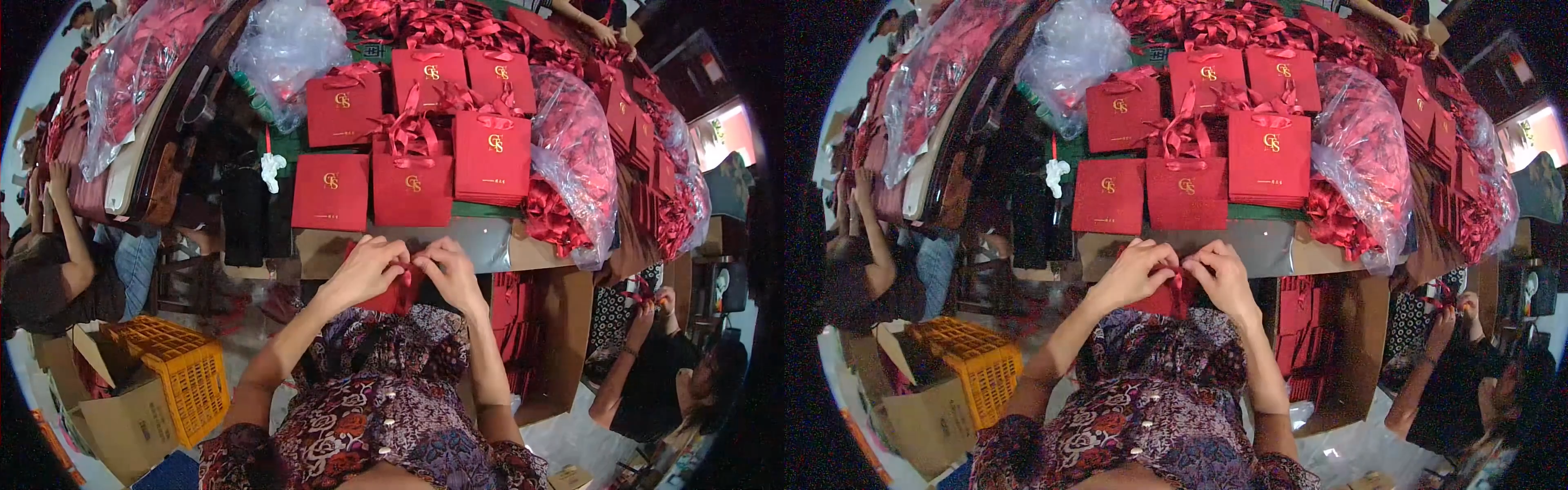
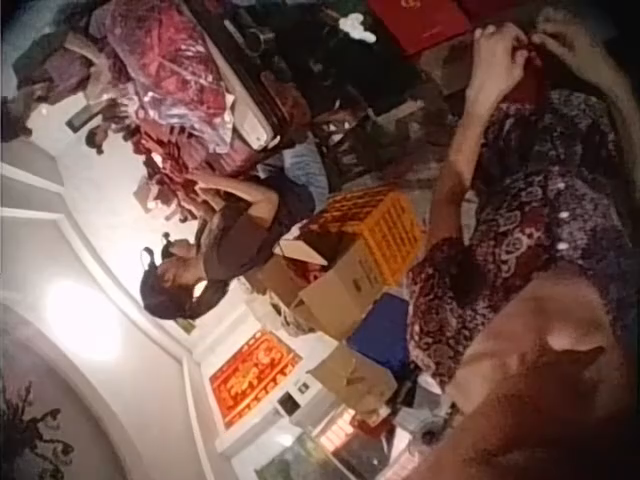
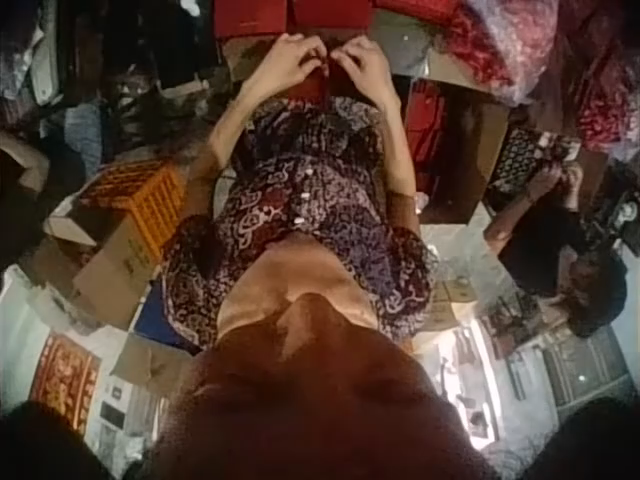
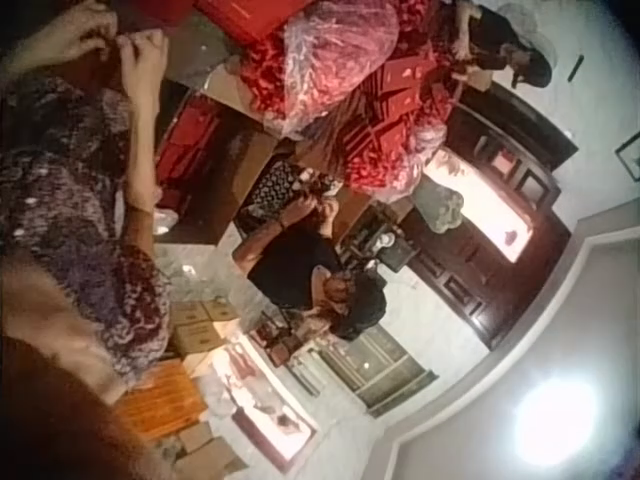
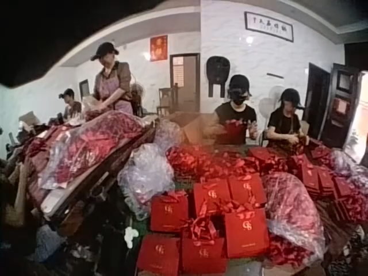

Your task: The person attaches ribbon handles onto red gift bags by threading and tying the ribbons into bows by hand.

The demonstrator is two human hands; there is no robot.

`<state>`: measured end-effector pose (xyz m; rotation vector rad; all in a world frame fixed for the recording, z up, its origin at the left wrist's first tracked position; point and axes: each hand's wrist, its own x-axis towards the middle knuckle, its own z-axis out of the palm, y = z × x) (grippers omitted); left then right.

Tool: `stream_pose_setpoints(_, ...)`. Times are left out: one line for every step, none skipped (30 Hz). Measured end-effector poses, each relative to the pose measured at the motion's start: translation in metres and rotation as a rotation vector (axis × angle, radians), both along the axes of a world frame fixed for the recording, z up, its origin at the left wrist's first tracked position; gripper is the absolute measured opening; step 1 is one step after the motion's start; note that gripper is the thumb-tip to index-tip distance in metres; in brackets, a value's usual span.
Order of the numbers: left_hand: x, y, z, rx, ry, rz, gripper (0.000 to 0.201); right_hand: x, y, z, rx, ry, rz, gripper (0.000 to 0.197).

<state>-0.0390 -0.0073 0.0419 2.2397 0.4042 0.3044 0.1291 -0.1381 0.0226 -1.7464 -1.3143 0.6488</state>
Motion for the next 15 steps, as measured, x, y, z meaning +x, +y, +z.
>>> stream_pose_setpoints(0.0, -0.002, 0.002, 0.06, -0.019, -0.005, 0.014, 0.001, 0.0, 0.001, 0.001, 0.0, -0.004, 0.013)
stream_pose_setpoints(0.001, -0.004, 0.003, 0.119, -0.038, -0.011, 0.013, 0.002, 0.0, 0.002, -0.029, -0.015, 0.015, 0.014)
stream_pose_setpoints(0.002, -0.006, 0.002, 0.212, -0.069, -0.028, 0.013, 0.003, 0.001, 0.004, -0.057, -0.029, 0.036, 0.014)
stream_pose_setpoints(0.003, -0.008, 0.002, 0.214, -0.068, -0.029, 0.013, 0.005, 0.002, -0.001, -0.044, -0.032, 0.053, 0.013)
stream_pose_setpoints(0.003, -0.01, 0.003, 0.311, -0.094, -0.041, 0.013, 0.008, 0.003, -0.001, -0.042, -0.031, 0.052, 0.013)
stream_pose_setpoints(0.004, -0.011, 0.005, 0.407, -0.121, -0.052, 0.014, 0.011, 0.005, 0.001, -0.059, -0.061, 0.098, 0.013)
stream_pose_setpoints(0.007, -0.011, 0.005, 0.444, -0.154, -0.044, 0.016, 0.013, 0.007, 0.004, -0.076, -0.091, 0.145, 0.013)
stream_pose_setpoints(0.007, -0.012, 0.005, 0.446, -0.154, -0.043, 0.016, 0.015, 0.009, 0.009, -0.097, -0.056, 0.14, 0.012)
stream_pose_setpoints(0.009, -0.012, 0.005, 0.448, -0.173, -0.031, 0.014, 0.018, 0.01, 0.006, -0.096, -0.059, 0.135, 0.012)
stream_pose_setpoints(0.01, -0.012, 0.005, 0.451, -0.192, -0.018, 0.013, 0.02, 0.012, 0.0, -0.077, 0.05, 0.132, 0.01)
stream_pose_setpoints(0.011, -0.012, 0.007, 0.452, -0.196, -0.021, 0.013, 0.021, 0.012, -0.003, -0.058, 0.158, 0.129, 0.009)
stream_pose_setpoints(0.01, -0.01, 0.009, 0.416, -0.163, 0.001, 0.011, 0.016, 0.014, -0.001, -0.025, 0.144, 0.09, 0.007)
stream_pose_setpoints(0.009, -0.008, 0.01, 0.379, -0.132, 0.023, 0.01, 0.01, 0.016, -0.005, -0.023, 0.145, 0.092, 0.007)
stream_pose_setpoints(0.009, -0.006, 0.009, 0.327, -0.099, 0.027, 0.01, 0.004, 0.018, -0.013, 0.035, 0.255, -0.037, 0.006)
stream_pose_setpoints(0.009, -0.007, 0.011, 0.25, -0.094, -0.014, 0.011, 0.001, 0.018, -0.018, 0.092, 0.364, -0.169, 0.006)
